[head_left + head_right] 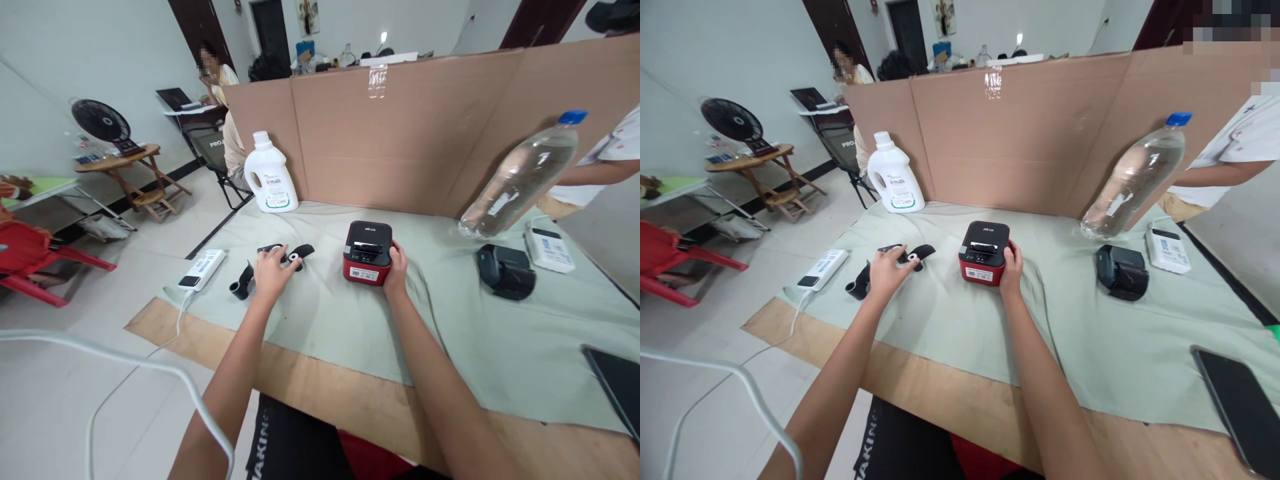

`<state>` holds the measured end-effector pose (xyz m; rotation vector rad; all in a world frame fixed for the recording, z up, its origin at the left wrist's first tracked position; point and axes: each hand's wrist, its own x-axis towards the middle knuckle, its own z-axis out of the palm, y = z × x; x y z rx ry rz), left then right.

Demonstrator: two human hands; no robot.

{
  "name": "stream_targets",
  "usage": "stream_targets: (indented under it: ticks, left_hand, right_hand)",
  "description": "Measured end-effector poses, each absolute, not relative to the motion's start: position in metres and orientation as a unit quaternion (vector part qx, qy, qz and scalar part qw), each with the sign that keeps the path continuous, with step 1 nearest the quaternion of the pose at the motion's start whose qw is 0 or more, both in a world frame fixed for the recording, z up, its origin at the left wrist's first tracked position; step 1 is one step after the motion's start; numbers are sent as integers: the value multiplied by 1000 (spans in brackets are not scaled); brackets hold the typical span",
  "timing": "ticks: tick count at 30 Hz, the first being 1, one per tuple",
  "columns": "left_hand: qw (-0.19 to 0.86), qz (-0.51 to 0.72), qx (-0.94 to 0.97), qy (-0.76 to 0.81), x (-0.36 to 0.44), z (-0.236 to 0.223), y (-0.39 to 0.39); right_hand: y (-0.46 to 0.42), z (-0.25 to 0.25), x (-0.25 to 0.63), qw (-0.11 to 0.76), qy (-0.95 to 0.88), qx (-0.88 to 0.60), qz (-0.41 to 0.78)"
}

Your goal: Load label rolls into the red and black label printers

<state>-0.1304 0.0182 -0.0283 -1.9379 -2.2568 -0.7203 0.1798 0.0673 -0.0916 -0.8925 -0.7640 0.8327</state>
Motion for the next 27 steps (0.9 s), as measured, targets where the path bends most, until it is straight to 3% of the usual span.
stream_targets:
  ticks: [2, 8, 17, 24, 27]
  left_hand:
    - [44, -244, -639, -728, -146, -23, 28]
    - [6, -83, -710, -699, -172, -7, 55]
    - [2, -49, -672, -739, -174, -2, 5]
    - [83, -176, -551, -812, -198, -10, -41]
    - [13, -122, -459, -880, -209, -22, -60]
  right_hand:
    - [68, -93, 180, 752, -348, -408, 384]
    - [69, -97, 181, 752, -349, -403, 387]
    - [70, -94, 181, 750, -359, -409, 375]
    - [71, -97, 180, 752, -358, -406, 376]
    - [70, -96, 180, 749, -362, -407, 377]
